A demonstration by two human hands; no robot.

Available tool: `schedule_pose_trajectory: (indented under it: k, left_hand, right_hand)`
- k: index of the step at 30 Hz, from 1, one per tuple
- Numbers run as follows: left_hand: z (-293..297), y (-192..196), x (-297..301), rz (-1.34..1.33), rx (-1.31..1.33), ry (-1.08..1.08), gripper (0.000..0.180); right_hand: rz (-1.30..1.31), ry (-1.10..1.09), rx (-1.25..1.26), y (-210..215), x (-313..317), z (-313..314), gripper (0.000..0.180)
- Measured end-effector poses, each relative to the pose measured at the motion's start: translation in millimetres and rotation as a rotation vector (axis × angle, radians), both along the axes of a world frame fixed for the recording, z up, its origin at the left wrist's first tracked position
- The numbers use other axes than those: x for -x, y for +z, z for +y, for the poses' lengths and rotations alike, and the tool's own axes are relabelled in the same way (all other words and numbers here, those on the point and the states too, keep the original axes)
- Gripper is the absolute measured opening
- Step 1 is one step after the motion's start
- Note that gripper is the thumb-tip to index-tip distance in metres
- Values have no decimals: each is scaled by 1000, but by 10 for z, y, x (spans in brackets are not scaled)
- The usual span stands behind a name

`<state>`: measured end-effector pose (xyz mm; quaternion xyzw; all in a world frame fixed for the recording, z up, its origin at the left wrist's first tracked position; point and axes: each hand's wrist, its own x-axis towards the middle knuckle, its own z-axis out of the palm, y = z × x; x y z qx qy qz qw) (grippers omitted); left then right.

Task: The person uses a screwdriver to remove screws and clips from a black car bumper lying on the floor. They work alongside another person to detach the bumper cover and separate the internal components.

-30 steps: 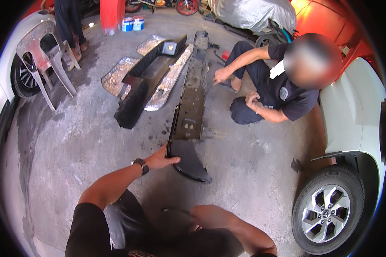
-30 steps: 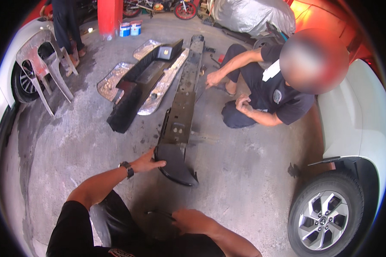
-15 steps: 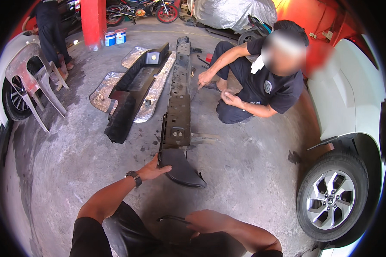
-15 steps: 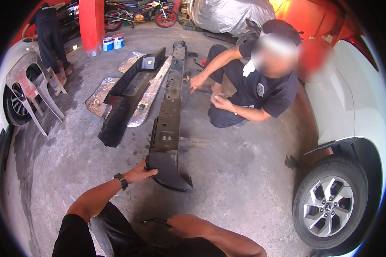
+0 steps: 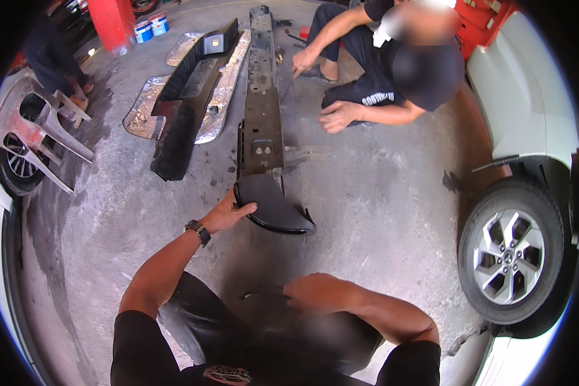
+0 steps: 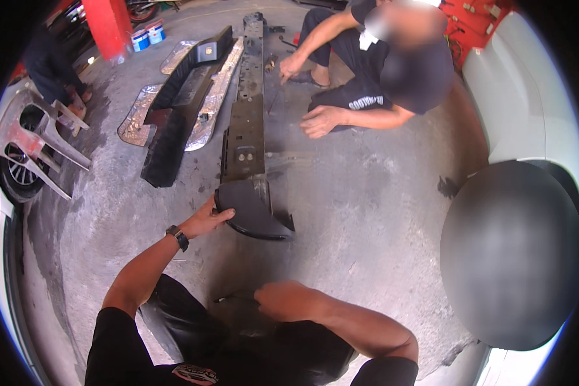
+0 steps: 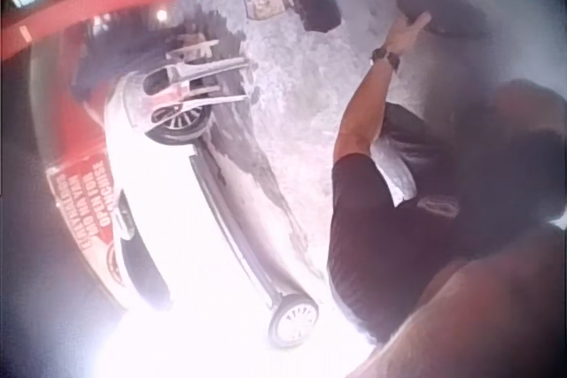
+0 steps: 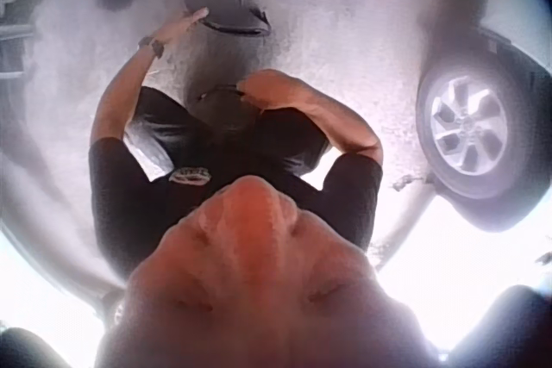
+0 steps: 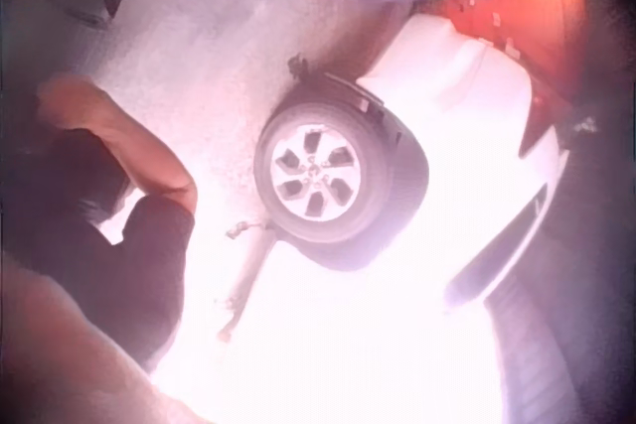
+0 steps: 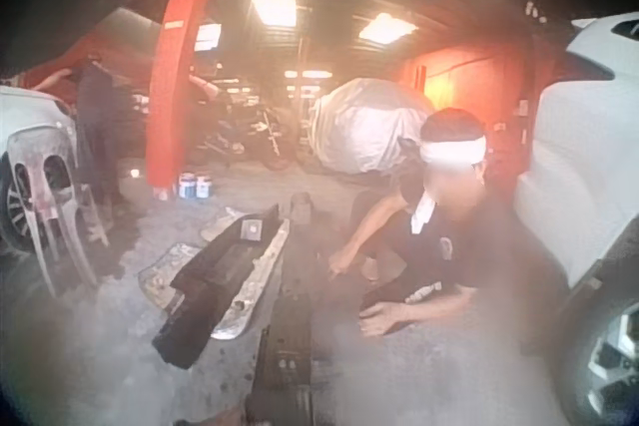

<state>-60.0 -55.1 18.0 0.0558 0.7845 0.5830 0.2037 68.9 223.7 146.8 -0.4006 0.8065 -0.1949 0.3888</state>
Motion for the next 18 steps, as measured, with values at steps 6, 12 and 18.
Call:
schedule_pose_trajectory:
  k: [6,12,18]
  left_hand:
    - [34,136,-24,-46,32,-76,88]
    - [96,156,-8,-199,226,5,93]
    - [119,149,-51,-223,186,36,88]
  right_hand:
    - [65,80,76,-158,-124,28,19]
    - [22,213,2,51,-288,10,12]
    - [61,178,30,187,-226,127,11]
